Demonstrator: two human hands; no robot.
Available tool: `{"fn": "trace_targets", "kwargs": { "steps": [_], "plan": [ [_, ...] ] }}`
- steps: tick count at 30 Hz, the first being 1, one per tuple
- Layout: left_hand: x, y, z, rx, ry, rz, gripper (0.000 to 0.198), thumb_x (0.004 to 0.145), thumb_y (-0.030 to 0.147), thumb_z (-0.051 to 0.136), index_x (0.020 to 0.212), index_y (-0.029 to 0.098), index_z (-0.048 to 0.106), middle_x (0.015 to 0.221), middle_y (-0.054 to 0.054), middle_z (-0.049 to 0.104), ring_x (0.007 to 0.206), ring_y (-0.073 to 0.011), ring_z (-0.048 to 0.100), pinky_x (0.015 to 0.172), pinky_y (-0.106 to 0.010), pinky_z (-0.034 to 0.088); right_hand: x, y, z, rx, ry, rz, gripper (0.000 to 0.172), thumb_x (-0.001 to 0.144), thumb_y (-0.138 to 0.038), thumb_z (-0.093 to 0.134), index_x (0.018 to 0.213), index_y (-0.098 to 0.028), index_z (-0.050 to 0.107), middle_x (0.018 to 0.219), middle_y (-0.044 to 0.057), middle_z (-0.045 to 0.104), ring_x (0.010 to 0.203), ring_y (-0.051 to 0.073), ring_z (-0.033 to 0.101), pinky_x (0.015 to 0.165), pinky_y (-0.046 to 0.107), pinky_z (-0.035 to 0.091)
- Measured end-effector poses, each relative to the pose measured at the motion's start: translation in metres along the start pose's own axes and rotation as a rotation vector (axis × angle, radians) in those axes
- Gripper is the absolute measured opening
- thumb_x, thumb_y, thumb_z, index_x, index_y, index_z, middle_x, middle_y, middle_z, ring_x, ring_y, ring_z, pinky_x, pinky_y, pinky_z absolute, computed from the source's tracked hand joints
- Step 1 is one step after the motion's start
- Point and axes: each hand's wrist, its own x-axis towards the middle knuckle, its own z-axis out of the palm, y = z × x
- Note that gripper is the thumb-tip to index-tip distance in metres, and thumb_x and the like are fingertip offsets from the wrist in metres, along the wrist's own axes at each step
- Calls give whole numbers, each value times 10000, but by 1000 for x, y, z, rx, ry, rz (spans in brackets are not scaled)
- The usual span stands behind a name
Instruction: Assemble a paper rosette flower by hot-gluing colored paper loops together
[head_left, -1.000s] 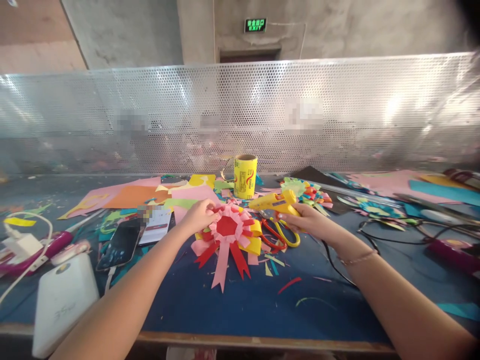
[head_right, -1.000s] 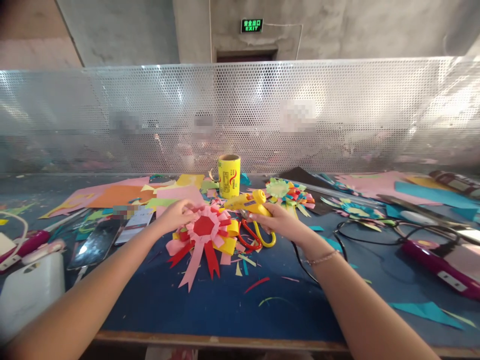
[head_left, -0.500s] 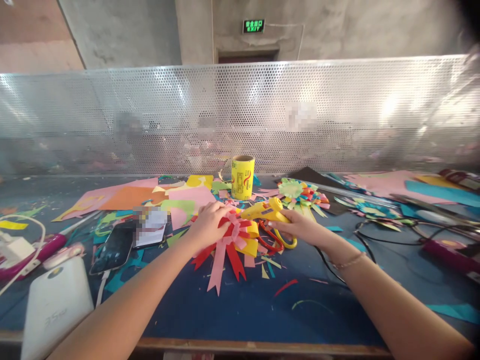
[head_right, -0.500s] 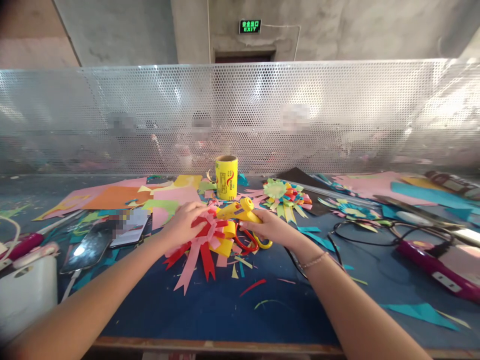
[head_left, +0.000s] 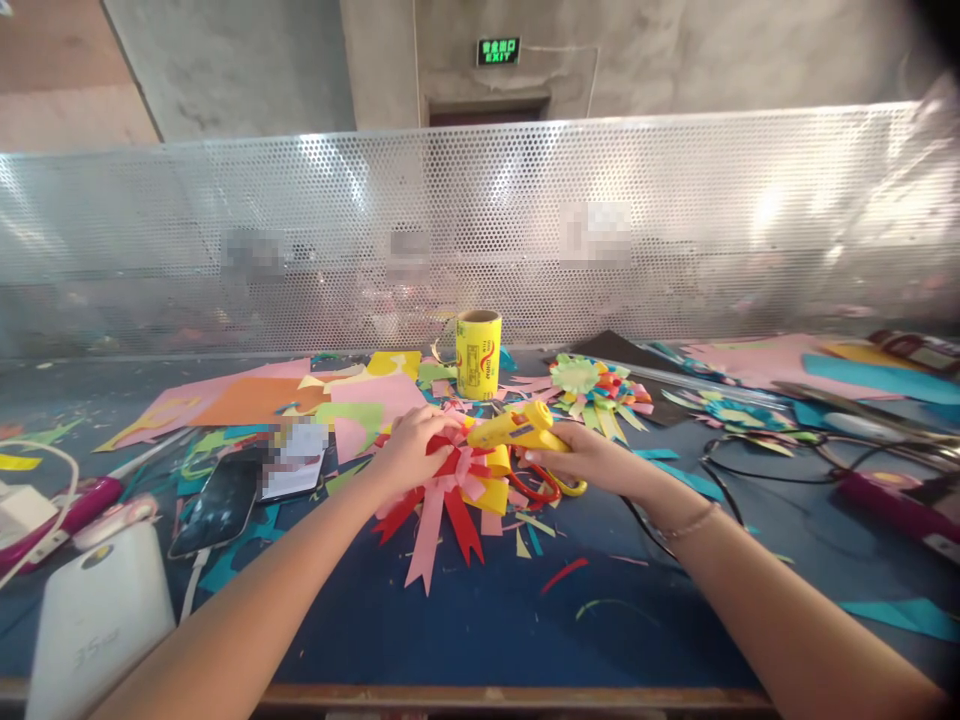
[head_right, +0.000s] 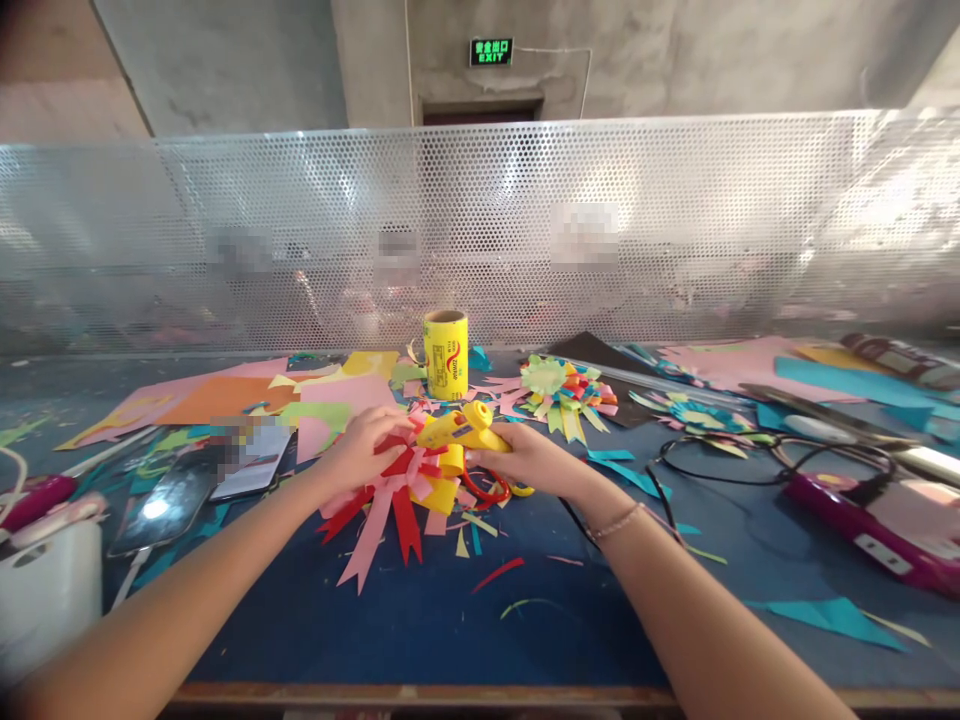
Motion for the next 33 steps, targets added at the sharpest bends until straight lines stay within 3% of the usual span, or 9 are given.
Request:
{"fn": "trace_targets", "kwargs": {
  "steps": [6,10,18,28,33],
  "plan": [
    [2,9,-8,-70,-13,-38,211,708,41,549,818,199,634,915,-30,679,903,-199,608,842,-380,464,1,-1,-3,20,53,38,431,791,-552,565,981,-170,624,537,-43,476,455,83,397,409,224,279],
    [2,11,-11,-152,-44,-59,204,734,55,539,807,198,664,876,-24,689,832,-166,621,779,-317,481,4,-1,-1,-16,118,65,399,786,-535,567,911,-160,620,504,-52,445,441,80,374,407,228,279],
    [1,5,-6,-139,14,-78,163,713,67,586,777,199,658,852,-18,688,777,-163,619,719,-301,481,7,0,7,-73,151,86,400,780,-541,549,877,-159,621,552,-36,476,482,87,374,430,234,293],
    [1,-1,-3,-204,85,-11,131,704,51,567,673,172,610,771,-26,686,701,-140,628,598,-248,482,9,-3,10,-83,79,65,397,801,-520,524,912,-156,638,745,39,639,579,118,495,507,243,376],
    [0,0,-5,-164,96,-9,128,696,60,583,671,179,621,764,-22,692,682,-142,625,586,-252,479,8,-7,9,-67,92,127,362,783,-507,546,887,-168,621,632,6,598,506,103,454,464,236,357]
  ]
}}
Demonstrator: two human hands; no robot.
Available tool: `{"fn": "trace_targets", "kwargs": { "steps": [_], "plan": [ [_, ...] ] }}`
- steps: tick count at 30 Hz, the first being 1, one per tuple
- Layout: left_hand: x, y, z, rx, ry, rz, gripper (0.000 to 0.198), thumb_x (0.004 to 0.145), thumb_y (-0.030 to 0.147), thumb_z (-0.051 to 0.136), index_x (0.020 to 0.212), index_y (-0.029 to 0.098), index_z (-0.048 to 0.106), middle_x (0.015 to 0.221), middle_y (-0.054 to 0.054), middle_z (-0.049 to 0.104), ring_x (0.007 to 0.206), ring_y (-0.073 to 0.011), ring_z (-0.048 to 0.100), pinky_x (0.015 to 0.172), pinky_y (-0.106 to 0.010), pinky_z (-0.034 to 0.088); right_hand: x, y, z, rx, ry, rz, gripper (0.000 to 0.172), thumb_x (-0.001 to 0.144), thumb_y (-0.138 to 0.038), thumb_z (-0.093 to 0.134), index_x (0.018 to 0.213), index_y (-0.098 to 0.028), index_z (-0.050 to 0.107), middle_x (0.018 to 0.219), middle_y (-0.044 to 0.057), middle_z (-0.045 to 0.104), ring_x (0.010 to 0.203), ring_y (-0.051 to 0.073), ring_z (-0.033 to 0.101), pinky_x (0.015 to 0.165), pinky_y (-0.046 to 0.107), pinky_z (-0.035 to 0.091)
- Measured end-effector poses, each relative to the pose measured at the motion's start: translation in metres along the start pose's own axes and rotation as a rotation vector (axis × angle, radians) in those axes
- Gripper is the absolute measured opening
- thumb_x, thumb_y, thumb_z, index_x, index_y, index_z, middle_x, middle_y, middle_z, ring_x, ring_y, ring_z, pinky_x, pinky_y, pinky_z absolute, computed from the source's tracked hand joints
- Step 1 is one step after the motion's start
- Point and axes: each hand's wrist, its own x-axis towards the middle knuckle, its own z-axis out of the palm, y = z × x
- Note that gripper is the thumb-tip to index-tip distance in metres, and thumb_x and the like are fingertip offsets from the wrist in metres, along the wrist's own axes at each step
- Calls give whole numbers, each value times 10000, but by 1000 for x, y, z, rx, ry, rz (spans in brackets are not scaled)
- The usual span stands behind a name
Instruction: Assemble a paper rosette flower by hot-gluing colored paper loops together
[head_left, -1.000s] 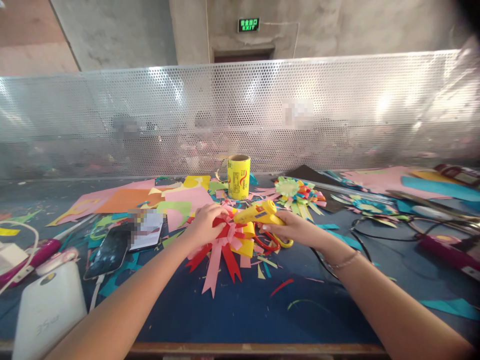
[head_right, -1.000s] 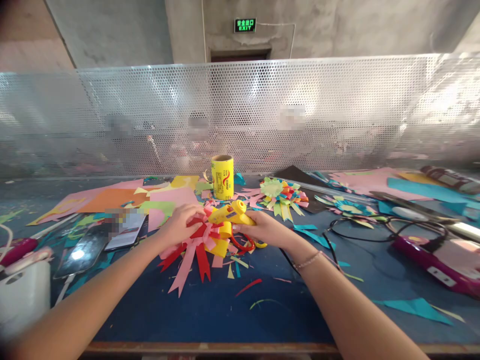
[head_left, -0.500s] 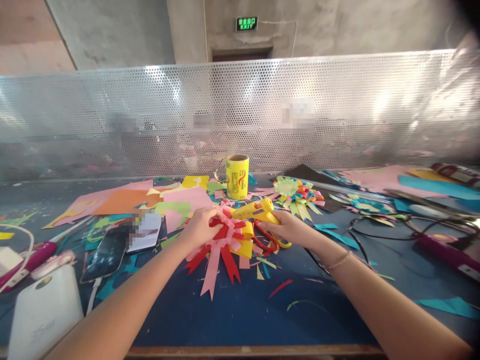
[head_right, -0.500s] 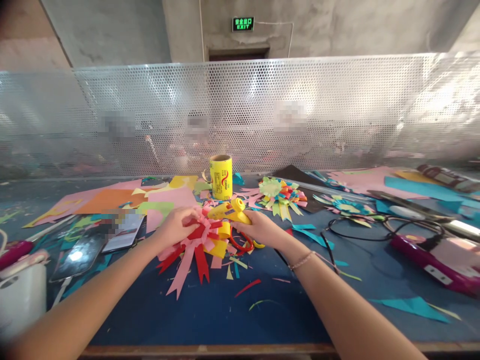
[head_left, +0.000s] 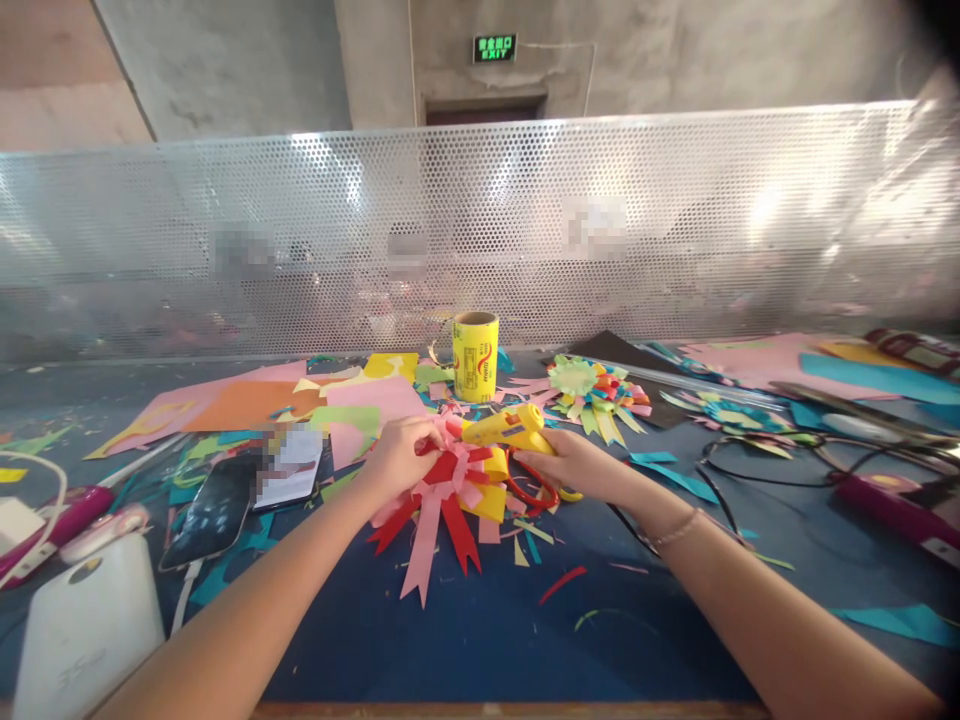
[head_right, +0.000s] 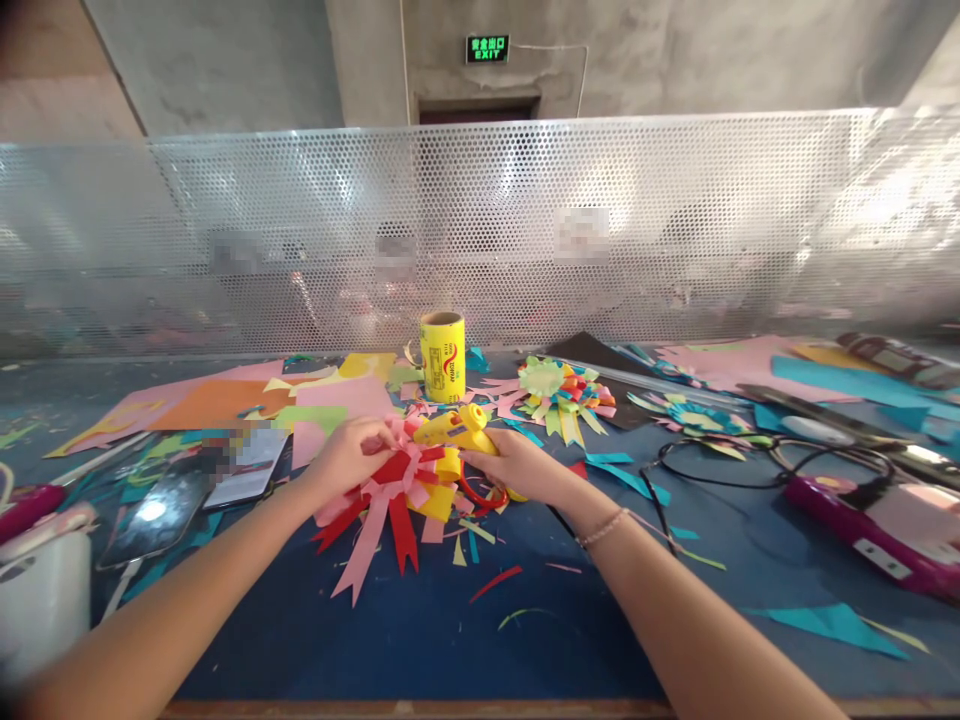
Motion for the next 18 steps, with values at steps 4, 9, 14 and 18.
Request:
{"fn": "trace_targets", "kwargs": {
  "steps": [4,9,14,18],
  "plan": [
    [1,2,-1,27,-10,-20,126,701,61,597,680,180,633,761,-21,692,691,-149,629,621,-269,486,0,2,0,-19,3,23,343,774,-511,561,811,-172,601,570,-13,559,477,93,432,436,224,328],
    [1,3,-1,0,-21,-9,153,722,59,580,727,190,659,787,-17,697,724,-149,633,653,-274,493,1,4,-1,-61,37,37,349,779,-519,552,783,-172,589,557,-20,539,472,90,425,431,228,316],
    [1,5,-2,-5,-30,-12,184,733,50,568,747,200,672,809,-13,695,745,-144,630,661,-270,501,0,1,-3,-60,59,78,347,764,-516,576,799,-171,600,500,-34,509,439,89,417,408,230,303],
    [1,6,-2,-1,-33,-14,187,737,47,567,756,202,671,831,-15,693,788,-150,631,689,-281,510,-1,3,-4,-50,60,43,359,768,-545,560,772,-187,579,485,-41,506,429,92,429,410,233,303]
  ]
}}
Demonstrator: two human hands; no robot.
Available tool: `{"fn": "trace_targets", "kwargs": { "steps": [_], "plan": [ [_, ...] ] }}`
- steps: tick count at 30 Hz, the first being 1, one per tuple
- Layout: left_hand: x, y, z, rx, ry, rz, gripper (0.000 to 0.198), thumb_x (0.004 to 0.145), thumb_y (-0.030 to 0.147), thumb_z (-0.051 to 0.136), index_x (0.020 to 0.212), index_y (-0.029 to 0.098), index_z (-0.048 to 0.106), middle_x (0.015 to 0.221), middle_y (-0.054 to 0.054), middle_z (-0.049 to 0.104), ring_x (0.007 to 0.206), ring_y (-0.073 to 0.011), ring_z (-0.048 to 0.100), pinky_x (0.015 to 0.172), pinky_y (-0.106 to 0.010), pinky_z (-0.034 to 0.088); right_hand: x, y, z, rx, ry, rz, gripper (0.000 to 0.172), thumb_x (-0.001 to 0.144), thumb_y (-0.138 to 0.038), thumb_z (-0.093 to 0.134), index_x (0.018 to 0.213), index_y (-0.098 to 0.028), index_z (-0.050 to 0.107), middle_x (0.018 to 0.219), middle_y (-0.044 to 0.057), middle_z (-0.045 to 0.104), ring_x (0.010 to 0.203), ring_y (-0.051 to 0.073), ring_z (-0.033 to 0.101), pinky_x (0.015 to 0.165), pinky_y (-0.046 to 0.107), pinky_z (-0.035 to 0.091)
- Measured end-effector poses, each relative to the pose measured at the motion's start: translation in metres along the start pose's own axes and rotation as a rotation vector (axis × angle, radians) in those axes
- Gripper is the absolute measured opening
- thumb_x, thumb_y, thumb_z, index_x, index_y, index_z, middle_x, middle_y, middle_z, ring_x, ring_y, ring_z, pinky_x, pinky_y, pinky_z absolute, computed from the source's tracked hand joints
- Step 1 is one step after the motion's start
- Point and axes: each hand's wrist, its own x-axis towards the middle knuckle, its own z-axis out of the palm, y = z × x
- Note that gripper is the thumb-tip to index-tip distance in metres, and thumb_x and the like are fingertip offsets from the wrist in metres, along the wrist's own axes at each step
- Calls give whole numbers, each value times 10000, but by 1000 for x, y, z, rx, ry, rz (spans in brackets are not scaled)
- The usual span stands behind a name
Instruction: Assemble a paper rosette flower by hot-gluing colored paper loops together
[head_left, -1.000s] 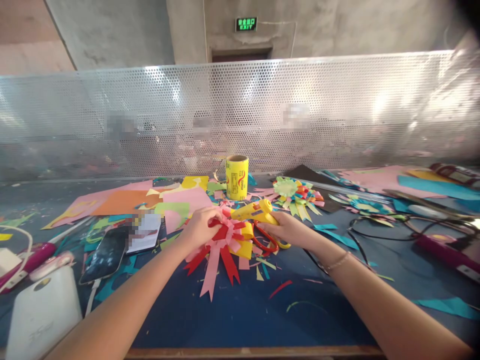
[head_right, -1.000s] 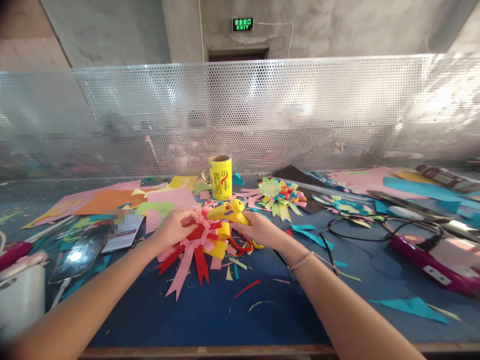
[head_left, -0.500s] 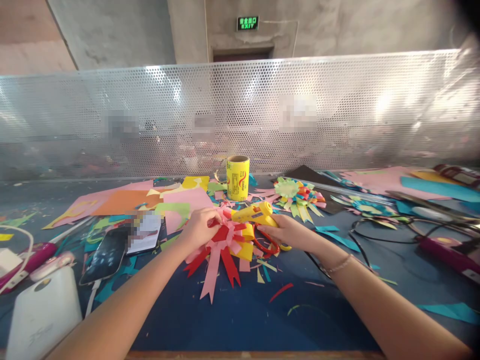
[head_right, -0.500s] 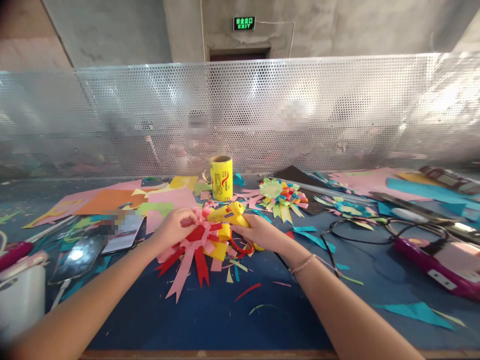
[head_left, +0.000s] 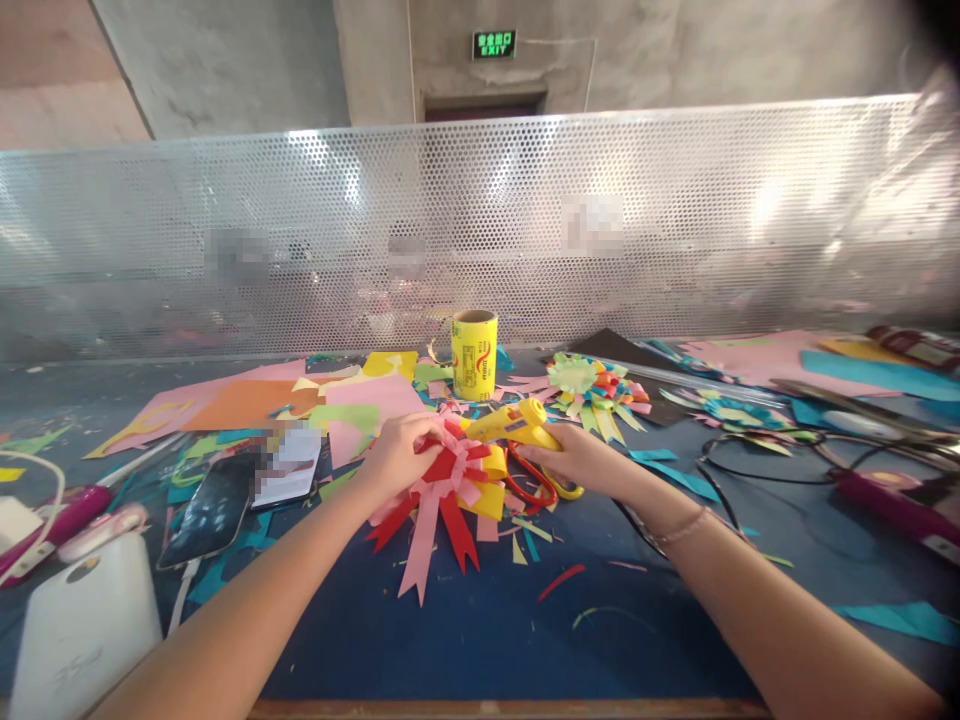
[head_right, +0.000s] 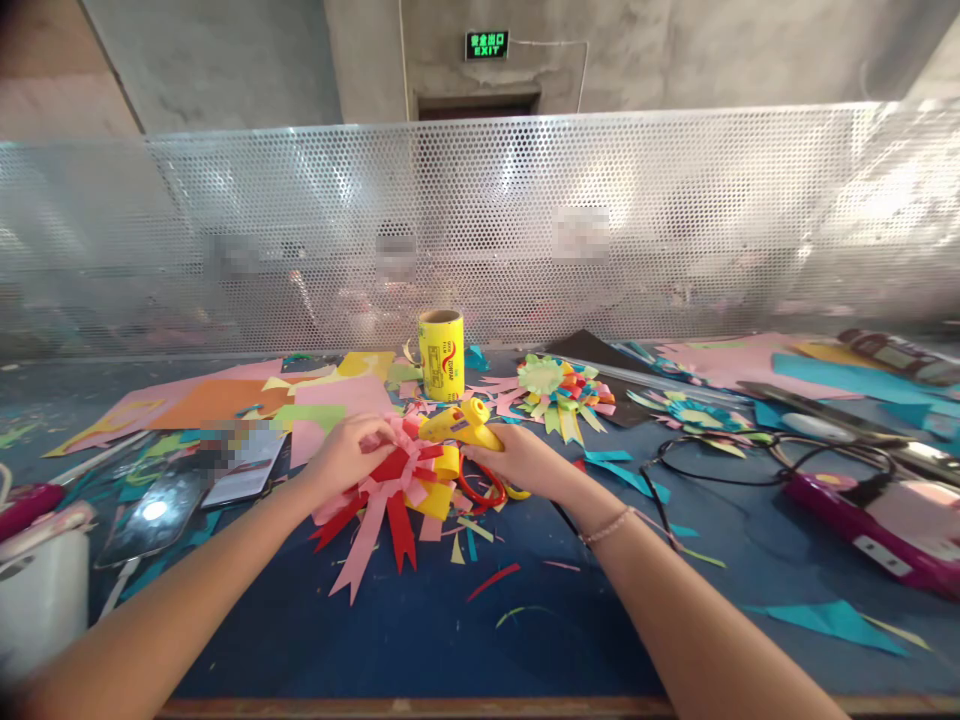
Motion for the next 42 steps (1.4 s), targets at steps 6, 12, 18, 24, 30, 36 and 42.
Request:
{"fn": "trace_targets", "kwargs": {
  "steps": [6,12,18,24,30,36,42],
  "plan": [
    [0,-1,2,27,18,-15,189,739,58,565,842,188,655,893,-34,690,831,-158,633,748,-309,519,1,3,-5,27,59,-28,338,768,-544,558,723,-210,530,446,-52,480,403,93,415,420,241,314],
    [-2,-6,5,135,-30,122,173,808,90,532,835,194,668,913,-45,693,889,-181,624,828,-363,491,2,3,-11,94,211,1,349,736,-555,557,735,-207,529,474,-40,480,423,106,430,418,247,319],
    [-3,-6,7,292,-97,153,200,847,112,507,915,217,662,1007,-46,682,1002,-212,595,899,-414,458,1,3,-11,130,209,-3,363,726,-558,565,792,-202,546,481,-44,477,422,109,435,407,243,308],
    [-2,-3,7,340,-120,205,164,863,138,496,906,202,640,974,-51,677,988,-212,592,889,-410,458,0,2,-11,92,206,-17,347,741,-550,564,755,-204,550,467,-36,483,431,113,448,419,239,312],
    [-1,3,4,441,-196,265,190,881,141,462,899,196,642,981,-58,665,1012,-223,572,899,-413,420,1,5,-12,80,203,-44,339,764,-545,562,775,-206,559,476,-35,491,435,113,437,431,244,312],
    [0,7,3,438,-276,209,181,855,120,457,882,189,622,941,-53,660,965,-217,574,882,-398,408,0,3,-12,52,211,-50,316,786,-518,553,783,-203,572,471,-30,501,442,114,431,435,248,309],
    [5,8,5,457,-314,163,220,768,30,435,808,183,587,916,-51,641,970,-234,561,852,-400,396,-1,4,-12,78,198,-60,345,784,-541,553,812,-199,582,482,-35,496,439,103,419,428,236,302]
  ]
}}
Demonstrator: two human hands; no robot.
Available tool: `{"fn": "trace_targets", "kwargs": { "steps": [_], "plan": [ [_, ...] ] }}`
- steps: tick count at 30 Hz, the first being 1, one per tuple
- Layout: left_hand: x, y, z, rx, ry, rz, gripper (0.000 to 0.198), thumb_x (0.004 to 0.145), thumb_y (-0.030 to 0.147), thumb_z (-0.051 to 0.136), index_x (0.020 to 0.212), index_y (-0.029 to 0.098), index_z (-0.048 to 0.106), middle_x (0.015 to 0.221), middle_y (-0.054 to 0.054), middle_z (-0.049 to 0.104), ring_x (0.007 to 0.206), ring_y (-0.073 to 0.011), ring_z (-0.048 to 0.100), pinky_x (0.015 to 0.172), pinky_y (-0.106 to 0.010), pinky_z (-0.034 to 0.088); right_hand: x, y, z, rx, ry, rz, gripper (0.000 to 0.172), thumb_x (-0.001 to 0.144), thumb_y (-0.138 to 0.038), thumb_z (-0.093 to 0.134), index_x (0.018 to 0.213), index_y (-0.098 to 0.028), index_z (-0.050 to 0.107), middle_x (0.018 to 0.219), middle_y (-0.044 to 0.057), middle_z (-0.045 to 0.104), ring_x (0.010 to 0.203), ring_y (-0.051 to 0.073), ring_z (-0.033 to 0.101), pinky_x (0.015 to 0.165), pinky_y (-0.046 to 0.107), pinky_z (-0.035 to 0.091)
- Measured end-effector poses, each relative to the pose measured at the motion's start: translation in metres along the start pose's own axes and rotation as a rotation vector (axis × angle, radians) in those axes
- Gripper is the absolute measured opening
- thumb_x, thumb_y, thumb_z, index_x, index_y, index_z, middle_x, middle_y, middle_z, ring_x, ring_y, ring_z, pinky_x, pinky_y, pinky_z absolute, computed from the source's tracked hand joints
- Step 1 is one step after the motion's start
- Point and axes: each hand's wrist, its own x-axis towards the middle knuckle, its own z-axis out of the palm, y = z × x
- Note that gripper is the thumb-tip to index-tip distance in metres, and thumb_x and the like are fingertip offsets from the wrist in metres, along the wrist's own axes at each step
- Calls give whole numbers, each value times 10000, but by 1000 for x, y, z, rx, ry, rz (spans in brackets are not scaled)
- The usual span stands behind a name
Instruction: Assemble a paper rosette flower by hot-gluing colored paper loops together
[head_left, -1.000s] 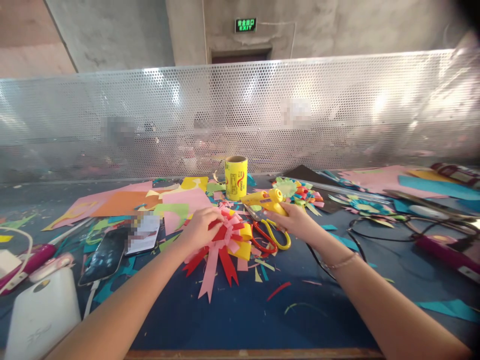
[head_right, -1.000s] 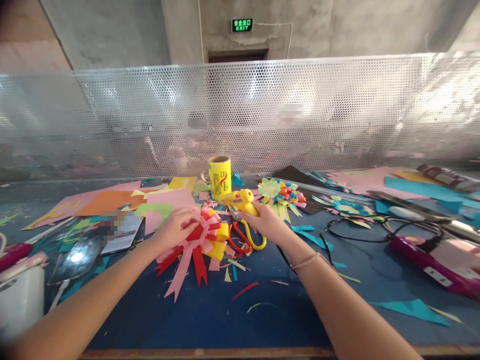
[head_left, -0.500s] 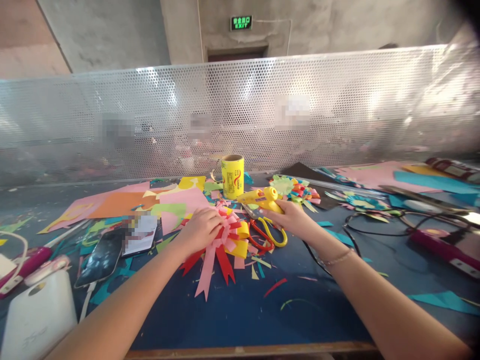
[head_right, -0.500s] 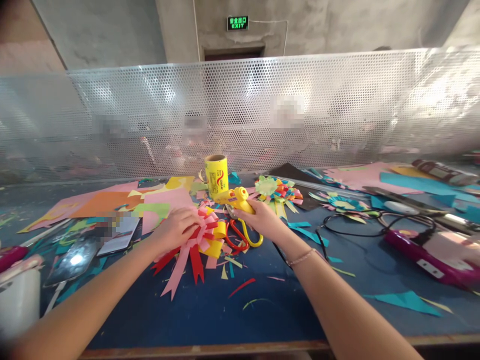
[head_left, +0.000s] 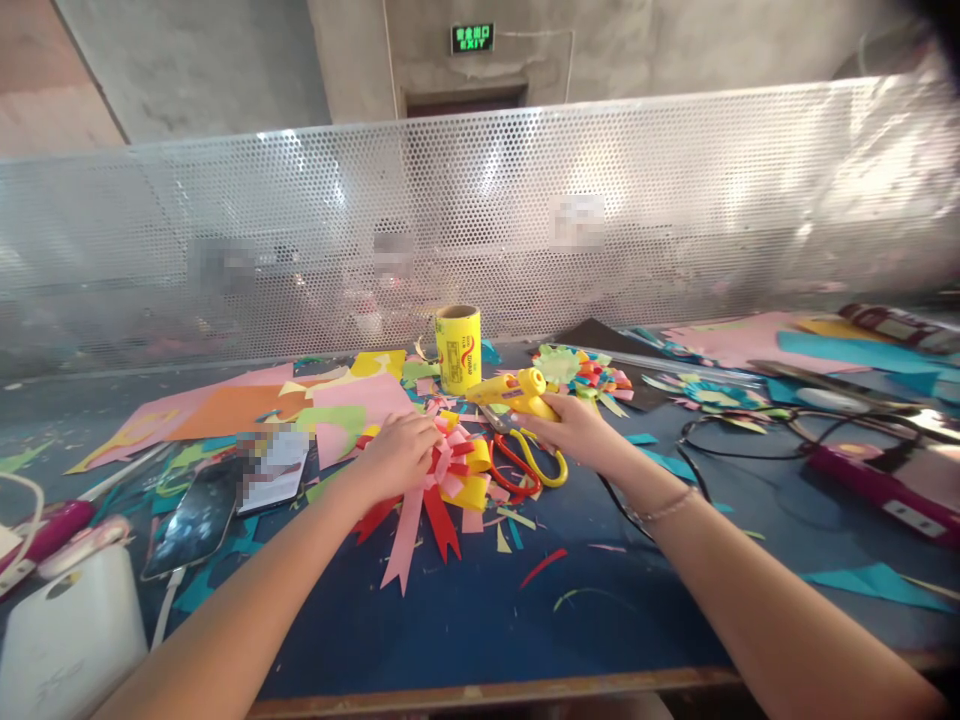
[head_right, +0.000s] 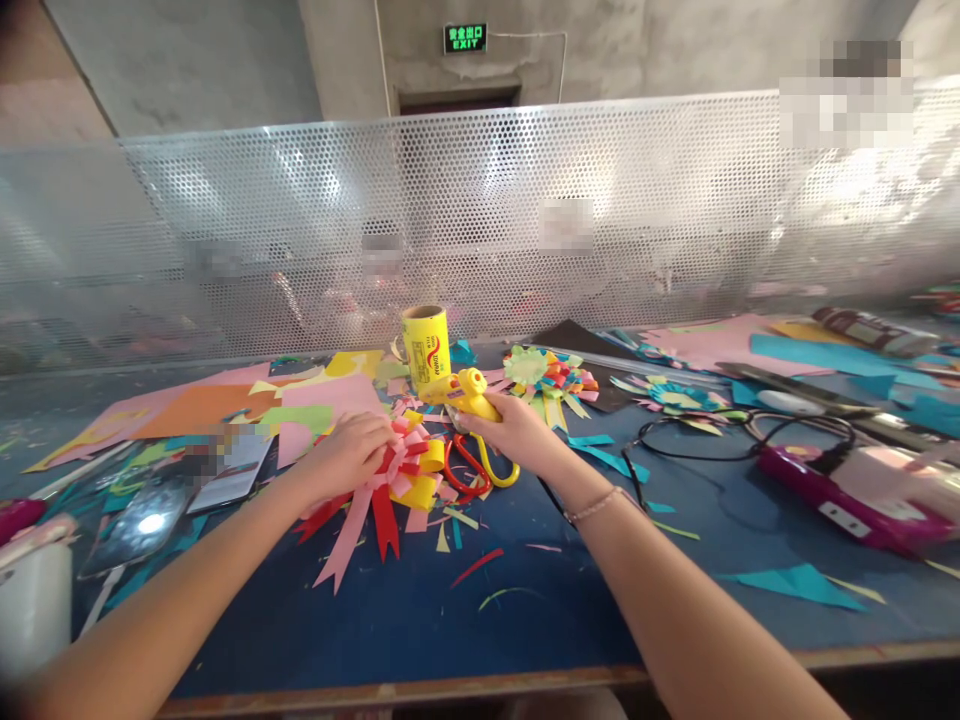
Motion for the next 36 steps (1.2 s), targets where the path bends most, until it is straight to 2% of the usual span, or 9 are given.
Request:
{"fn": "trace_targets", "kwargs": {
  "steps": [8,14,16,19,22,24,27,31,36],
  "plan": [
    [4,1,1,117,-97,5,260,730,0,413,842,170,575,972,-62,632,977,-243,545,827,-400,387,1,-2,0,24,3,-12,332,773,-516,563,788,-185,575,479,-44,470,425,92,385,397,228,274],
    [4,-2,2,33,-103,-30,323,691,-33,397,824,188,592,963,-47,640,989,-221,550,860,-385,398,0,0,0,43,3,-4,328,764,-525,573,768,-198,546,476,-54,455,415,88,395,399,227,278],
    [0,-6,0,-58,-69,-41,366,688,-36,380,849,200,609,1001,-36,647,1033,-212,543,905,-392,396,0,0,0,68,-1,10,317,754,-516,580,760,-202,536,477,-53,459,420,93,420,405,227,298],
    [-8,-21,-6,-162,84,-94,392,726,-6,367,948,204,612,1057,-38,646,1064,-196,539,954,-390,399,0,0,0,113,-5,27,322,736,-522,582,751,-207,519,471,-58,450,408,96,422,394,231,293],
    [-14,-40,-12,-170,223,-247,344,762,44,382,982,179,610,1050,-73,642,1036,-211,554,942,-391,427,0,-1,0,133,-6,25,331,729,-534,581,740,-212,506,456,-62,443,390,92,396,389,235,286],
    [-17,-50,-13,-158,245,-372,313,767,78,415,995,165,612,1070,-97,638,1061,-236,552,959,-410,421,0,-1,1,143,7,15,333,731,-537,581,731,-214,502,444,-64,442,381,90,387,391,237,291],
    [-18,-56,-10,-229,164,-500,296,787,166,478,1053,159,607,1141,-122,627,1094,-259,554,962,-413,424,0,0,2,158,32,15,339,729,-544,582,731,-214,501,432,-68,442,372,89,384,390,236,296],
    [-18,-53,-5,-388,-4,-542,301,826,208,421,1045,185,627,1053,-98,654,963,-224,610,808,-339,496,0,1,4,146,24,31,344,723,-550,577,744,-215,499,433,-71,441,382,93,392,395,236,297],
    [-18,-48,-5,-454,7,-503,225,831,271,445,878,166,637,887,-77,632,769,-182,612,656,-279,496,1,3,5,119,33,19,308,739,-516,577,751,-214,520,413,-65,449,377,96,383,404,242,298]
  ]
}}
